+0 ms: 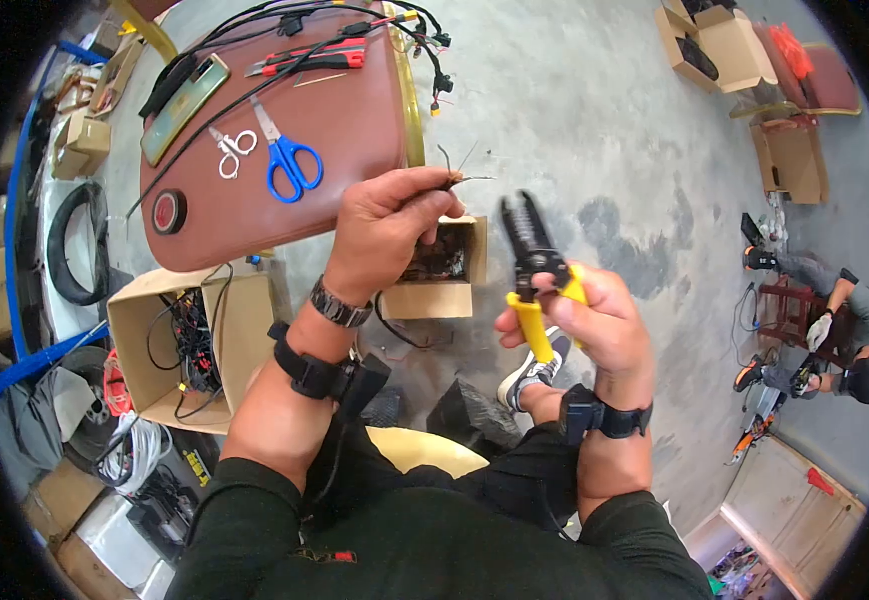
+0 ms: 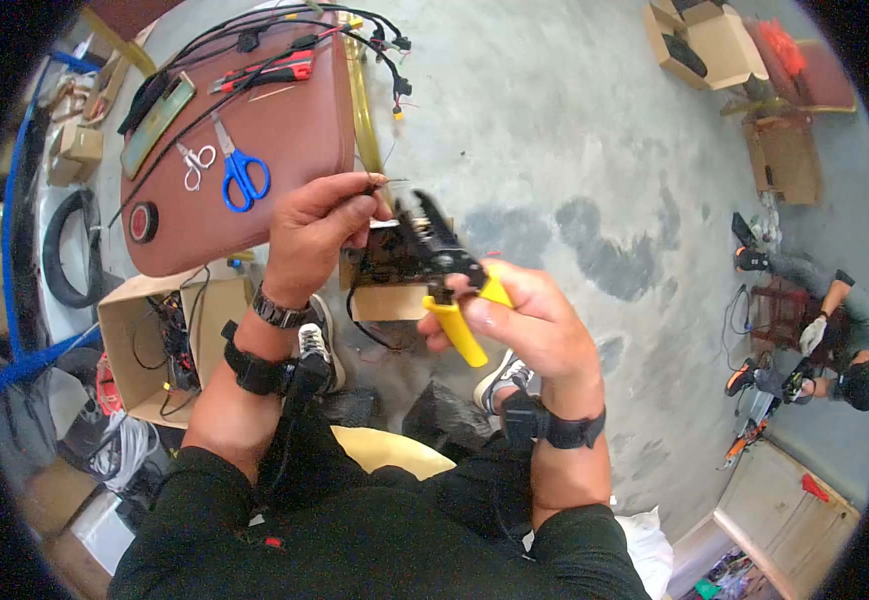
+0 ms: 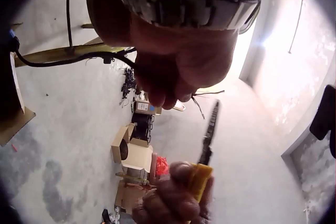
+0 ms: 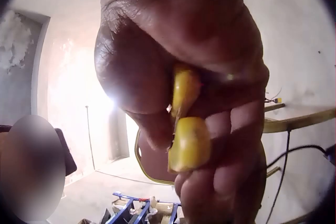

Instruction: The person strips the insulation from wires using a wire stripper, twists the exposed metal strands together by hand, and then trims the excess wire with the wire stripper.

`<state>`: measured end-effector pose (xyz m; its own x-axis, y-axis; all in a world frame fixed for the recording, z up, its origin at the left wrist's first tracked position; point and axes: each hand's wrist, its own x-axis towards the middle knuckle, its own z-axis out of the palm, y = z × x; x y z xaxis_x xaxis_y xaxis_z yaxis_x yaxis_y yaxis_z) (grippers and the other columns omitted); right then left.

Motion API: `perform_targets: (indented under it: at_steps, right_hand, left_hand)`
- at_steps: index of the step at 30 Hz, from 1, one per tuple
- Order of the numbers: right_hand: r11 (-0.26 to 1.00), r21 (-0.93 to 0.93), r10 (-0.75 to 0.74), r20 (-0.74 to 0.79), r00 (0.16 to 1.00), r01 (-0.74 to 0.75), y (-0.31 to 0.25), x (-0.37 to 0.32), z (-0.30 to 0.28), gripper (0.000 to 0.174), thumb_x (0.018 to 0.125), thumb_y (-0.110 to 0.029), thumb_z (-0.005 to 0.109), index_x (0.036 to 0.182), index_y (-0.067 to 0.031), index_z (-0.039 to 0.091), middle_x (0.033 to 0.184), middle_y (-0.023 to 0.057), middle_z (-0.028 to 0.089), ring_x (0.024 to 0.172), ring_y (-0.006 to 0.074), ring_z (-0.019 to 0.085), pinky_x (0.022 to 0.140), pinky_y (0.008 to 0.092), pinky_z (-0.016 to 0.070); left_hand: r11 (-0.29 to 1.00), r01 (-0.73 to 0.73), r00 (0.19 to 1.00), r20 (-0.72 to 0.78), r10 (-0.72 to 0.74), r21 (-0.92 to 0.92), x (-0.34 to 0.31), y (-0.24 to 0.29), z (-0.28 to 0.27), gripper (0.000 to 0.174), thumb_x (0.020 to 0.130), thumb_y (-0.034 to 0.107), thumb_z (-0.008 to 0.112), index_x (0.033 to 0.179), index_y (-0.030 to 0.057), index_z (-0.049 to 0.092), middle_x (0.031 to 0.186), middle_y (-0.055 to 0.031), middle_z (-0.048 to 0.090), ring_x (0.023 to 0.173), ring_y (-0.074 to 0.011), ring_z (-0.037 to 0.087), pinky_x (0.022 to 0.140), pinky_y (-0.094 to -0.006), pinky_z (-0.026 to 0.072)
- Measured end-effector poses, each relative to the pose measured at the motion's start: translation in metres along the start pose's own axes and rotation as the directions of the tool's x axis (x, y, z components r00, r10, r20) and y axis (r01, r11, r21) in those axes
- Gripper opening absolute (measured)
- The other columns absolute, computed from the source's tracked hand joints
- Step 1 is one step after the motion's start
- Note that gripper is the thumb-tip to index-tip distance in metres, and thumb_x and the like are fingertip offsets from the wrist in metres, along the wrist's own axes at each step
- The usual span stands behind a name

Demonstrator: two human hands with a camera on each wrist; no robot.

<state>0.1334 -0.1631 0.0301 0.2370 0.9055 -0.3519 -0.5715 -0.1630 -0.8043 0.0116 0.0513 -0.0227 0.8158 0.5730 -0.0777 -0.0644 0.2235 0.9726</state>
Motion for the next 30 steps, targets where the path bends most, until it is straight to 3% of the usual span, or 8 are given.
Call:
perform_targets:
  at_steps: [3,8,12,17,20,25,28,30]
  right_hand:
    - [0.985,0.123,-0.111,-0.104,0.988,0.123,-0.001,0.007,-0.015,0.028,0.092,-0.022,0.063,0.111,-0.0032,0.056,0.1,0.0255,0.066,0.094,0.0356,0.067,0.084,0.0455,0.0545]
    - [0.991,0.132,0.009,-0.117,0.993,0.007,-0.003,0.027,-0.043,0.026,0.094,-0.023,0.06,0.111,-0.0032,0.056,0.1,0.021,0.067,0.09,0.0301,0.068,0.079,0.0402,0.0555]
    - [0.997,-0.009,0.081,-0.096,0.992,-0.083,-0.015,0.048,-0.06,0.026,0.096,-0.023,0.059,0.112,-0.003,0.054,0.099,0.0143,0.068,0.087,0.0228,0.068,0.077,0.0363,0.0555]
    - [0.992,0.081,0.1,-0.099,0.99,-0.092,-0.018,0.028,-0.027,0.025,0.098,-0.021,0.055,0.117,-0.0045,0.05,0.1,0.015,0.068,0.088,0.0251,0.069,0.079,0.038,0.0564]
    - [0.993,0.115,0.049,-0.076,0.996,-0.04,-0.009,0.017,-0.012,0.026,0.099,-0.02,0.052,0.118,-0.0024,0.049,0.101,0.0174,0.068,0.089,0.0265,0.069,0.079,0.0384,0.0564]
    - [0.996,0.004,-0.087,-0.108,0.99,0.088,0.017,0.009,0.0,0.026,0.1,-0.021,0.05,0.115,-0.0003,0.049,0.099,0.0185,0.068,0.087,0.0257,0.068,0.076,0.0365,0.0562]
    - [0.995,0.063,-0.066,-0.175,0.982,0.078,0.046,-0.015,0.024,0.025,0.1,-0.021,0.05,0.113,0.0,0.05,0.098,0.0187,0.067,0.085,0.0253,0.068,0.075,0.0361,0.0562]
    - [0.993,0.101,-0.046,-0.197,0.979,0.067,0.061,-0.036,0.049,0.024,0.1,-0.02,0.05,0.113,-0.0001,0.05,0.098,0.0183,0.067,0.083,0.0247,0.068,0.074,0.0357,0.0566]
  left_hand:
    - [0.997,0.055,0.998,-0.006,-0.055,-0.049,0.006,-0.002,-0.002,0.022,0.09,0.001,0.06,0.111,-0.0028,0.065,0.082,-0.0084,0.069,0.059,-0.0049,0.052,0.052,-0.0188,0.0421]
    - [0.985,0.144,0.989,-0.004,-0.145,-0.094,0.021,-0.016,-0.003,0.024,0.092,0.005,0.059,0.115,-0.0022,0.063,0.083,-0.0104,0.069,0.056,-0.0058,0.05,0.05,-0.019,0.0404]
    - [0.967,0.243,0.97,-0.002,-0.244,-0.079,0.012,-0.002,0.006,0.021,0.092,0.007,0.059,0.11,-0.0019,0.065,0.083,-0.0101,0.069,0.055,-0.0055,0.051,0.049,-0.0198,0.0414]
    - [0.909,0.409,0.911,-0.017,-0.411,-0.081,-0.036,0.046,0.019,0.016,0.09,0.009,0.064,0.103,0.0026,0.068,0.081,-0.0033,0.069,0.059,-0.0056,0.054,0.051,-0.02,0.0432]
    - [0.92,0.391,0.92,0.035,-0.389,-0.033,-0.046,0.072,0.016,0.014,0.091,0.011,0.064,0.101,0.0016,0.068,0.078,-0.0041,0.068,0.061,-0.0067,0.058,0.054,-0.0212,0.045]
    - [0.962,0.206,0.971,0.156,-0.178,-0.181,-0.059,0.069,0.002,0.01,0.091,0.009,0.06,0.092,0.0002,0.064,0.077,-0.0068,0.065,0.06,-0.0116,0.056,0.054,-0.0251,0.0458]
    - [0.951,0.137,0.986,0.131,-0.104,-0.279,-0.092,0.069,-0.001,0.009,0.09,0.009,0.061,0.092,-0.0002,0.064,0.076,-0.0073,0.064,0.059,-0.0131,0.055,0.054,-0.0272,0.0445]
    - [0.954,0.106,0.989,0.129,-0.072,-0.28,-0.12,0.079,-0.004,0.01,0.09,0.01,0.061,0.092,0.0005,0.065,0.077,-0.0055,0.065,0.06,-0.0095,0.056,0.055,-0.0228,0.0443]
